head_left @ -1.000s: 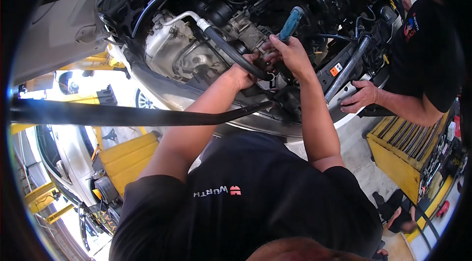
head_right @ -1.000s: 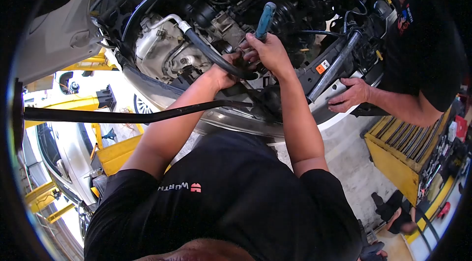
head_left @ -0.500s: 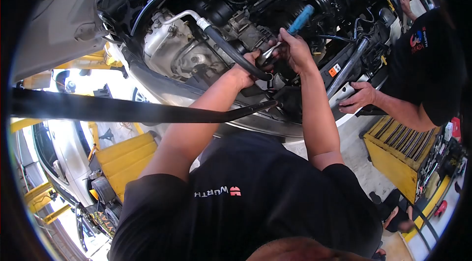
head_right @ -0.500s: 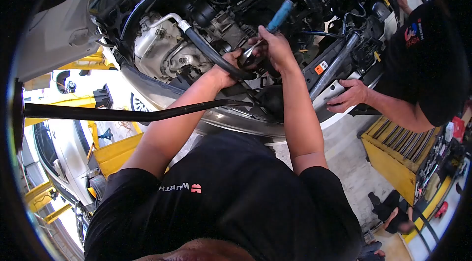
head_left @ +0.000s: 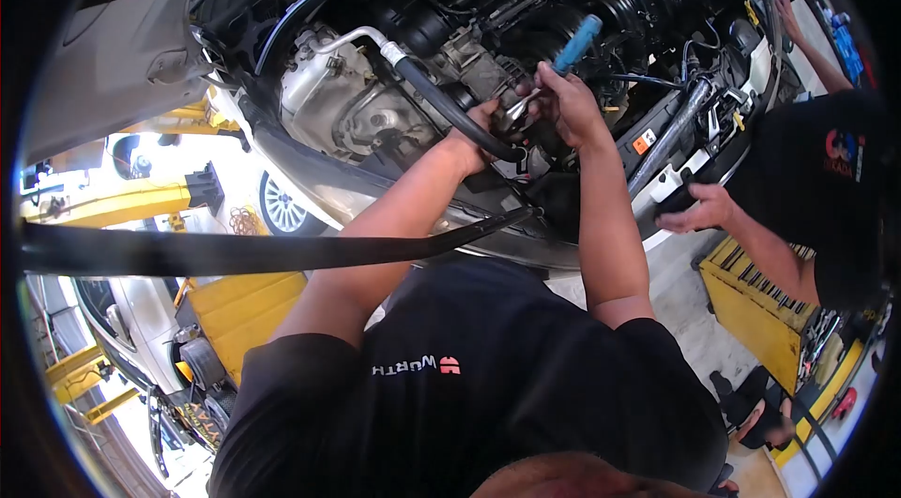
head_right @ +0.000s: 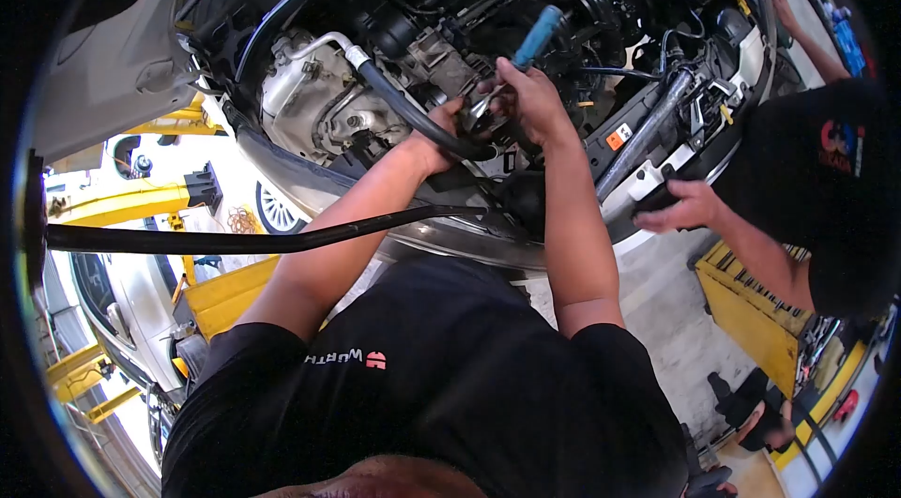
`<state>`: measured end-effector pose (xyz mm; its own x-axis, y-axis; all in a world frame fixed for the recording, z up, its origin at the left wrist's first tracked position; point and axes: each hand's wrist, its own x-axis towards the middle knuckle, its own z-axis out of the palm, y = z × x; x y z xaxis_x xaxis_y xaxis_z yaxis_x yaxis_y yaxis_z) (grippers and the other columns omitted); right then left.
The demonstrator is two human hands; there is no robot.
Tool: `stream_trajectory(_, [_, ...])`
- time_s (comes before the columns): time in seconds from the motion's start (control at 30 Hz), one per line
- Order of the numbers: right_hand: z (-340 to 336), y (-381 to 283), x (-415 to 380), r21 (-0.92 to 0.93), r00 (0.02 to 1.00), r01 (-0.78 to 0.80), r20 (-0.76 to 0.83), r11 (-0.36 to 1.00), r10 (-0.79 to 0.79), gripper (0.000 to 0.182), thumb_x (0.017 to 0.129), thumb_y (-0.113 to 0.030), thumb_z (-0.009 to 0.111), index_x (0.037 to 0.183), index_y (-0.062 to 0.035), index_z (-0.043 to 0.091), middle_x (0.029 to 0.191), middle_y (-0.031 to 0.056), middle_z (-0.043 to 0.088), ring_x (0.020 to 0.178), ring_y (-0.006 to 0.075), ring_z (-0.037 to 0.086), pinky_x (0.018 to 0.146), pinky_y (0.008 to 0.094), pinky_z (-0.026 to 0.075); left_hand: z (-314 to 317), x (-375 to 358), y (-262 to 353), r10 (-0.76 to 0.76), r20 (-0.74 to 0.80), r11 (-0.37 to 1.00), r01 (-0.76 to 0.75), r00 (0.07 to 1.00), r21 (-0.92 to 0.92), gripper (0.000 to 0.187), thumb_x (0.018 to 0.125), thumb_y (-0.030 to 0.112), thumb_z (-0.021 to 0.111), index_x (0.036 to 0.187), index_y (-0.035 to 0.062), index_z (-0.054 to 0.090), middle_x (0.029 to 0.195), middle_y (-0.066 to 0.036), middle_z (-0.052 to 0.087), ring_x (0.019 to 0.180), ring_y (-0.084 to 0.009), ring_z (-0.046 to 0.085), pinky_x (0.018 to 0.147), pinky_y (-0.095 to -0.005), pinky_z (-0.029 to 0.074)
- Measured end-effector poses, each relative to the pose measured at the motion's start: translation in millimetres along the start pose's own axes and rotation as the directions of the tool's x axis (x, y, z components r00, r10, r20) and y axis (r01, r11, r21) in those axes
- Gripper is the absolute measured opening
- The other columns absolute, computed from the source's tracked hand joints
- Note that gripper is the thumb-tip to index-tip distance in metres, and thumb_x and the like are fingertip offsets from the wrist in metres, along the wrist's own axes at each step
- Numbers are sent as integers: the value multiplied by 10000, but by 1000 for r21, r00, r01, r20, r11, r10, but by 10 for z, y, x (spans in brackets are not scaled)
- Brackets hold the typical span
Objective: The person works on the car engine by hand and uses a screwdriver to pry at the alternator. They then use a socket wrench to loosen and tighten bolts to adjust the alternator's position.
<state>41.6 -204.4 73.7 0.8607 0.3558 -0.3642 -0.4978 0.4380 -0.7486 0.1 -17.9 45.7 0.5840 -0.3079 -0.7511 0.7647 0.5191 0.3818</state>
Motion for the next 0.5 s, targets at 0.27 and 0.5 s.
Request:
stream_trajectory(0.27, [755, -227, -331, -840, 954, 286, 292, 462, -59, 345, 939, -382, 691, 922, -38, 691, 768, 24, 664, 633, 85, 588, 605, 265, 490, -170, 148, -65, 148, 145, 987, -137, 978, -79, 297, 1032, 327, 485, 1103, 72, 619, 997, -91, 674, 872, -244, 676, 788, -384, 574])
stream_trajectory(0.5, [-107, 164, 61, 130, 991, -55, -117, 990, 71, 338, 996, -402, 604, 952, -67, 622, 799, 69, 696, 608, 136, 604, 577, 280, 468, -9, 39, -74, 137, -86, 985, -127, 987, 116, 403, 1073, 427, 404, 1116, 65, 575, 1014, -108, 676, 900, -239, 703, 795, -387, 602])
